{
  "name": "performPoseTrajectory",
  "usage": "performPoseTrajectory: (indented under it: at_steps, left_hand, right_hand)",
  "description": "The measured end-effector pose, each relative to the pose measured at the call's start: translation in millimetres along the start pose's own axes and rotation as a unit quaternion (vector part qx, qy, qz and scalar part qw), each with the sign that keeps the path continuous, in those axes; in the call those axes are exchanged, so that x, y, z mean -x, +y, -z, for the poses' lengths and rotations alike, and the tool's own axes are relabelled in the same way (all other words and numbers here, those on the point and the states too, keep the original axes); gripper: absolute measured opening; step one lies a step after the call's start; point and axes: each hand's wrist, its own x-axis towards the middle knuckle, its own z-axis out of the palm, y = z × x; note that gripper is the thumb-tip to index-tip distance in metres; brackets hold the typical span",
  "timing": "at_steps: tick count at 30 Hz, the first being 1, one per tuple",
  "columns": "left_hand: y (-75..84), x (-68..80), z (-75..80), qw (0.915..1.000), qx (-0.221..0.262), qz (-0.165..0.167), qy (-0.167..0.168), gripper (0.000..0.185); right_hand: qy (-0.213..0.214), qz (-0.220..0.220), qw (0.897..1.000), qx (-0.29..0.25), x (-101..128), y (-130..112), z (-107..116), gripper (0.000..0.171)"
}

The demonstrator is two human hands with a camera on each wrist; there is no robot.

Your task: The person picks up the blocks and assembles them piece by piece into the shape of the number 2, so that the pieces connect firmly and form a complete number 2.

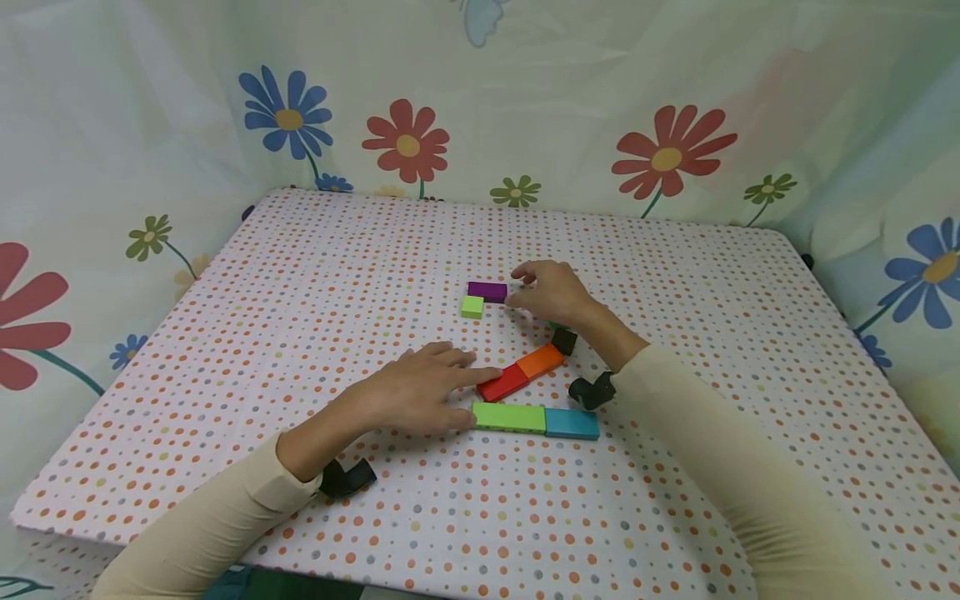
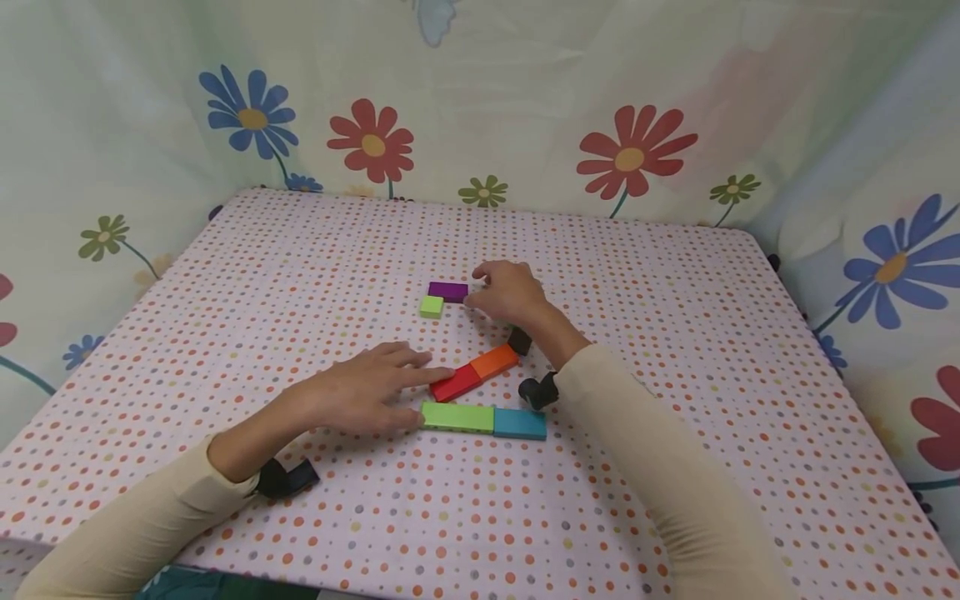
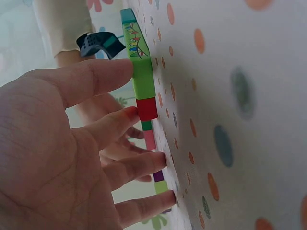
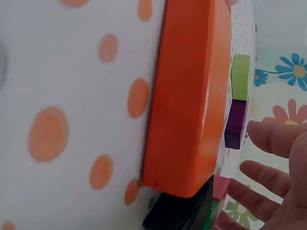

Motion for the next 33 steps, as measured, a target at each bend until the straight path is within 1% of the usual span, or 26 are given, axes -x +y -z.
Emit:
performPoseTrajectory:
  at_steps: [3,7,16,25,33]
  left_hand:
    - [0.1,0.0,0.1,1.0000,-0.002,0.000,0.000,0.065]
    - [-0.2,-0.3,-0.1,1.0000,-0.003,-0.002,0.000,0.065]
    - [-0.1,-0.5,-0.4,1.0000,-0.008,0.002,-0.002,0.065]
    - [-1.5,-1.1,-1.2,1.0000,-0.008,0.001,-0.004,0.065]
    - [-1.9,-0.2,-0.8,1.0000,-0.004,0.000,-0.003,0.064]
  right_hand:
    - [-0.001,0.006,1.000,0.001,-0.4,-2.7,-0.9,0.051]
    - [-0.006,0.003,1.000,0.009,-1.6,-5.0,-1.9,0.052]
    - [0.000,-0.004,0.998,0.064,-4.9,-9.5,-6.5,0.051]
    - [-0.004,-0.005,0.997,0.082,-6.7,-15.3,-8.6,0.052]
    - [-0.004,0.005,0.997,0.082,-9.6,-16.5,-12.7,0.051]
